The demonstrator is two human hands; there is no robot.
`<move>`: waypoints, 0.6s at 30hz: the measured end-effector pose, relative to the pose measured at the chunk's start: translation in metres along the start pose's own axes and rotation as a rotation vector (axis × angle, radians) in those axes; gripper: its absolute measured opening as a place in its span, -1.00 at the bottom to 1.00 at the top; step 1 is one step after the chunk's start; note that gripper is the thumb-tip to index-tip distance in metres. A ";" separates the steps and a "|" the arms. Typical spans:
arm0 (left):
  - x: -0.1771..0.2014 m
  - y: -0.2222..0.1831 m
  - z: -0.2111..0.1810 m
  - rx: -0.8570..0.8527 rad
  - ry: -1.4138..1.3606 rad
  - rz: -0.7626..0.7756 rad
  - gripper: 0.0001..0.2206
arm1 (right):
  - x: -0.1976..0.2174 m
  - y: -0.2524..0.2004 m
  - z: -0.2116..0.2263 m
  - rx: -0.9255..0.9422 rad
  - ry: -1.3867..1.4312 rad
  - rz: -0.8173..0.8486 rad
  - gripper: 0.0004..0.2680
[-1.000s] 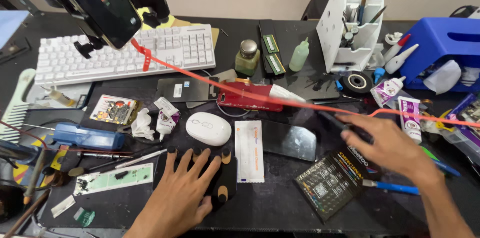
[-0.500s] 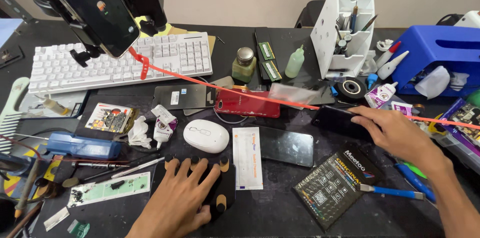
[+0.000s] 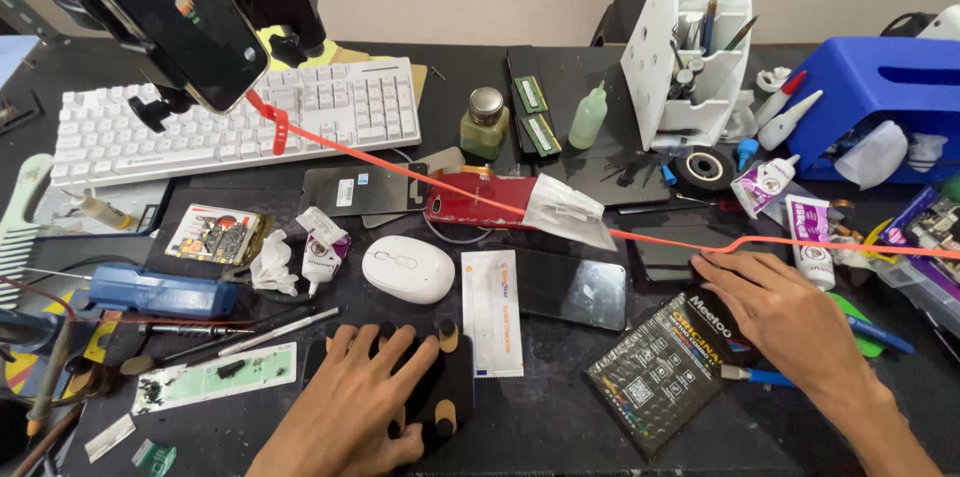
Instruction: The person disassembles a mobile phone by removing the back cover, detaching internal components, and unscrewing the internal frame using a screwdriver.
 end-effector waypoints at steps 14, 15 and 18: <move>0.006 -0.015 -0.012 -0.082 -0.037 -0.118 -0.20 | -0.009 0.048 0.071 0.157 0.327 0.113 -0.51; 0.006 -0.015 -0.013 -0.086 -0.042 -0.124 -0.22 | -0.011 0.056 0.074 0.152 0.331 0.162 -0.45; 0.007 -0.019 -0.013 -0.097 -0.048 -0.136 -0.26 | -0.014 0.073 0.077 0.190 0.328 0.234 -0.35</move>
Point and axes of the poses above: each hand's wrist, its own y-axis towards the middle knuckle, its own x-axis out of the back of the hand, z = x × y, the point moved 1 cm from there along y, towards the middle knuckle, and after that the axes turned 11 degrees about x, right-handed, at the moved point
